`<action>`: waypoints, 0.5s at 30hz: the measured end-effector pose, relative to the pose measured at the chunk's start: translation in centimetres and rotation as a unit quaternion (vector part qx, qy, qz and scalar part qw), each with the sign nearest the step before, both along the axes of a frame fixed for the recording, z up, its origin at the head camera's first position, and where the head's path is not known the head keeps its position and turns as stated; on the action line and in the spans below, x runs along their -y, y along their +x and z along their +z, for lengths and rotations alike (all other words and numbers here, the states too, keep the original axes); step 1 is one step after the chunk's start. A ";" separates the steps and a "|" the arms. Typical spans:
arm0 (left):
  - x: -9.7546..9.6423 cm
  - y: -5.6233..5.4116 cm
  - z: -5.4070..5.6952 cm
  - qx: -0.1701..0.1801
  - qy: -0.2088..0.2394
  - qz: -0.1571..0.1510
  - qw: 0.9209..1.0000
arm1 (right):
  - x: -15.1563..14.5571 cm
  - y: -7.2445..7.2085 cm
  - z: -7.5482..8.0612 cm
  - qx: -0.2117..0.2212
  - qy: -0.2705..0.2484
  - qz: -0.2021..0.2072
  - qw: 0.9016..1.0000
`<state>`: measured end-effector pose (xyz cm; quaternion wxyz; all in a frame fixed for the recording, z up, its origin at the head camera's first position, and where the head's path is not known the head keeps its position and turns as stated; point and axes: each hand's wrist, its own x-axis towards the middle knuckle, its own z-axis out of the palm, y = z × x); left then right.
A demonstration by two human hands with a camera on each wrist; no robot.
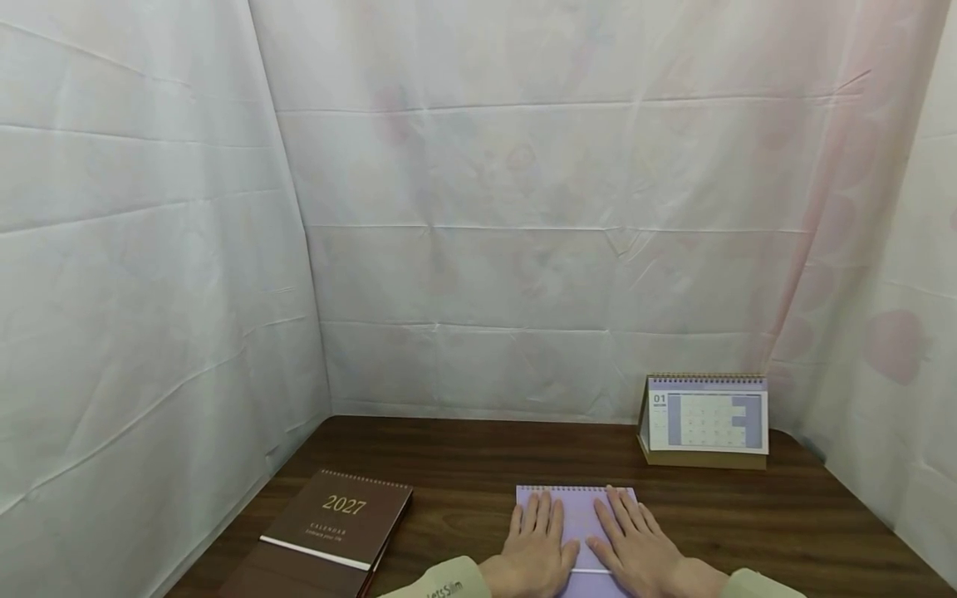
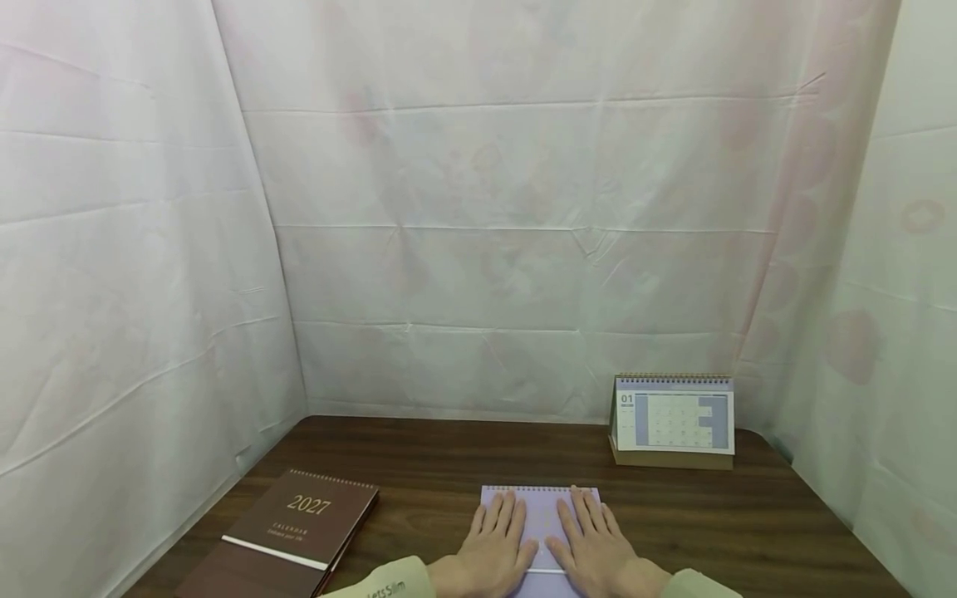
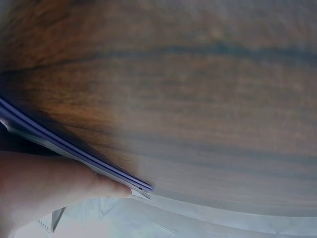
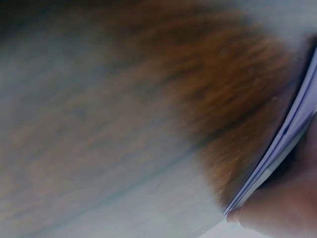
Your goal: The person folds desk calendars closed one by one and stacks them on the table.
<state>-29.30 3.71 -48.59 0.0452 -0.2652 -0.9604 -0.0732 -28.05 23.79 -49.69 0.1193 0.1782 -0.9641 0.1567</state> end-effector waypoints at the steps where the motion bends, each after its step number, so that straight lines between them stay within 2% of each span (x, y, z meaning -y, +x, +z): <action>1: 0.0 0.0 0.0 -0.001 -0.001 0.000 1.000 | 0.0 0.0 0.0 0.000 -0.002 0.000 1.000; 10: 0.2 0.2 -0.3 0.012 0.001 0.000 1.000 | 0.1 0.1 -0.4 -0.011 0.018 -0.001 1.000; 15: 0.4 0.2 0.7 0.031 -0.008 -0.002 0.999 | 0.2 0.2 1.0 0.007 0.019 0.012 1.000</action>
